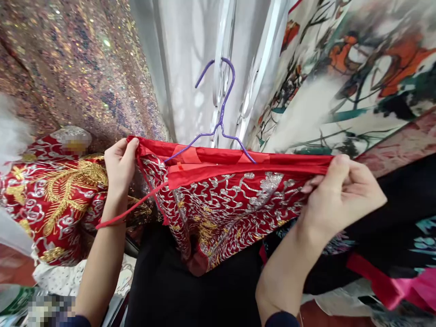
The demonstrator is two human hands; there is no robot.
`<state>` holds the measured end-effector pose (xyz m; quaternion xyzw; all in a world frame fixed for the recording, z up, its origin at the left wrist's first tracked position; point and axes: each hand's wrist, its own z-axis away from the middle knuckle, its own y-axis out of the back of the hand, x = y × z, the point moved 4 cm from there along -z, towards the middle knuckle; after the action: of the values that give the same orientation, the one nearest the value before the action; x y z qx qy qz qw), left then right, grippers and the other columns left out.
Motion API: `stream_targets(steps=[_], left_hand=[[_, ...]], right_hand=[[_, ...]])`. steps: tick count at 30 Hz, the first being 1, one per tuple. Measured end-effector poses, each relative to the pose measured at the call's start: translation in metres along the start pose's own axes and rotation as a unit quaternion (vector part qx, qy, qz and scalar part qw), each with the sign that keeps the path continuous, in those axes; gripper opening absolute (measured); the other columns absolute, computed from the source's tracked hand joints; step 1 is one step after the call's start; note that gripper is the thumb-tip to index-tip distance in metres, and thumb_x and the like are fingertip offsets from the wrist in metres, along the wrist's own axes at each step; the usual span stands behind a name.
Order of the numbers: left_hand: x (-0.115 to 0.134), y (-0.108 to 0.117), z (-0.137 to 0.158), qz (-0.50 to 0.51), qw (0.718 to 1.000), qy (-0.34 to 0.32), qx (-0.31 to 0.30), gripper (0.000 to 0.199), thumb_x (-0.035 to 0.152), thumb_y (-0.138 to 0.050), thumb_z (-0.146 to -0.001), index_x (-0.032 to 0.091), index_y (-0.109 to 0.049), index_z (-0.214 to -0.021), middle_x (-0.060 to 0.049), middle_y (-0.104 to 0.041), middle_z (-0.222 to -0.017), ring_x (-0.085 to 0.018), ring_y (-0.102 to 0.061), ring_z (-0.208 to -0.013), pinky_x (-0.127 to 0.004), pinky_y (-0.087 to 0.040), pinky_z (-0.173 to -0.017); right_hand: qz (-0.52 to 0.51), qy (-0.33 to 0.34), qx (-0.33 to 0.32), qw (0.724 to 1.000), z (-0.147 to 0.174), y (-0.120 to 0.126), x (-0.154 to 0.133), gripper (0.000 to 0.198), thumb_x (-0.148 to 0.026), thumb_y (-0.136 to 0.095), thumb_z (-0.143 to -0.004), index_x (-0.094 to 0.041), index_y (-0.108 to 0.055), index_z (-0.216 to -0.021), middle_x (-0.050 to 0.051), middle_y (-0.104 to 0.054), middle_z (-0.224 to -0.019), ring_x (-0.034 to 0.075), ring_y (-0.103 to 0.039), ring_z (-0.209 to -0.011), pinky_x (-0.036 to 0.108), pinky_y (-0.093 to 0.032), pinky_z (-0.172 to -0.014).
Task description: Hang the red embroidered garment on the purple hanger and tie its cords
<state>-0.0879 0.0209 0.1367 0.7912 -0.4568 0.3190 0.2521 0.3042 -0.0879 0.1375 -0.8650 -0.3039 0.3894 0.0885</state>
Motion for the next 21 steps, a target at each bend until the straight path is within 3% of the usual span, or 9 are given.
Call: stream_targets(steps=[3,6,9,12,14,16,18,21], left_hand=[[0.001,0.003,0.007,0.018,1.000,-0.016,-0.015,0.031,0.043,-0.060,-0.089,0.019,-0.057,-0.071,0.003,-0.052,-0.064,-0.011,-0.045,-0.060,-0.022,-0.039,-0.058],[-0.006,0.001,0.015,0.022,0.998,-0.023,-0.054,0.032,0.049,-0.056,-0.094,0.020,-0.066,-0.087,-0.001,-0.066,-0.081,-0.014,-0.060,-0.078,-0.025,-0.049,-0.075],[-0.017,-0.002,0.026,0.046,0.995,-0.033,-0.081,0.040,0.050,-0.042,-0.100,0.022,-0.067,-0.113,-0.007,-0.071,-0.115,-0.020,-0.064,-0.109,-0.034,-0.049,-0.101],[-0.028,-0.003,0.039,0.054,0.996,-0.052,-0.050,0.037,0.041,-0.043,-0.100,0.022,-0.059,-0.127,-0.010,-0.065,-0.130,-0.022,-0.061,-0.122,-0.040,-0.045,-0.110],[-0.032,-0.003,0.045,0.028,0.997,-0.065,-0.035,0.038,0.032,-0.047,-0.097,0.022,-0.053,-0.133,-0.011,-0.062,-0.132,-0.022,-0.061,-0.121,-0.041,-0.047,-0.109],[-0.031,-0.003,0.045,-0.027,0.995,-0.094,-0.036,0.044,0.022,-0.048,-0.093,0.023,-0.049,-0.137,-0.011,-0.060,-0.132,-0.022,-0.060,-0.121,-0.044,-0.047,-0.108],[-0.024,-0.001,0.040,-0.110,0.982,-0.146,-0.049,0.050,0.014,-0.049,-0.088,0.026,-0.050,-0.137,-0.012,-0.056,-0.136,-0.024,-0.054,-0.128,-0.049,-0.043,-0.112],[-0.013,-0.002,0.022,-0.224,0.944,-0.224,-0.098,0.041,0.011,-0.056,-0.084,0.030,-0.062,-0.120,-0.009,-0.049,-0.146,-0.032,-0.037,-0.144,-0.059,-0.032,-0.116]], right_hand=[[0.054,-0.022,-0.043,0.997,0.008,-0.012,0.008,0.023,-0.039,-0.060,-0.088,-0.024,-0.055,-0.071,-0.005,-0.049,-0.050,0.013,-0.047,-0.036,0.028,-0.039,-0.035],[0.052,-0.005,-0.117,0.992,0.027,-0.020,0.012,0.013,-0.032,-0.049,-0.096,-0.023,-0.058,-0.099,0.000,-0.061,-0.069,0.017,-0.065,-0.055,0.031,-0.051,-0.049],[-0.013,0.075,-0.203,0.976,0.056,-0.029,0.007,0.034,-0.025,-0.048,-0.095,-0.023,-0.046,-0.129,0.009,-0.071,-0.103,0.023,-0.074,-0.089,0.037,-0.058,-0.067],[-0.005,0.226,-0.327,0.917,0.094,-0.050,-0.002,0.060,-0.024,-0.054,-0.087,-0.022,-0.036,-0.145,0.017,-0.060,-0.137,0.032,-0.063,-0.123,0.049,-0.057,-0.087],[0.041,0.343,-0.391,0.853,0.120,-0.071,-0.003,0.065,-0.023,-0.057,-0.085,-0.022,-0.037,-0.148,0.019,-0.053,-0.146,0.035,-0.053,-0.134,0.053,-0.050,-0.098],[0.092,0.422,-0.411,0.803,0.138,-0.095,0.001,0.058,-0.021,-0.057,-0.088,-0.023,-0.044,-0.145,0.017,-0.054,-0.146,0.033,-0.050,-0.136,0.053,-0.044,-0.104],[0.124,0.450,-0.405,0.786,0.145,-0.119,0.004,0.044,-0.020,-0.055,-0.093,-0.024,-0.054,-0.137,0.015,-0.060,-0.140,0.031,-0.051,-0.132,0.051,-0.040,-0.104],[0.137,0.441,-0.388,0.798,0.144,-0.147,0.002,0.027,-0.018,-0.051,-0.098,-0.025,-0.067,-0.118,0.012,-0.068,-0.119,0.028,-0.054,-0.117,0.048,-0.039,-0.098]])
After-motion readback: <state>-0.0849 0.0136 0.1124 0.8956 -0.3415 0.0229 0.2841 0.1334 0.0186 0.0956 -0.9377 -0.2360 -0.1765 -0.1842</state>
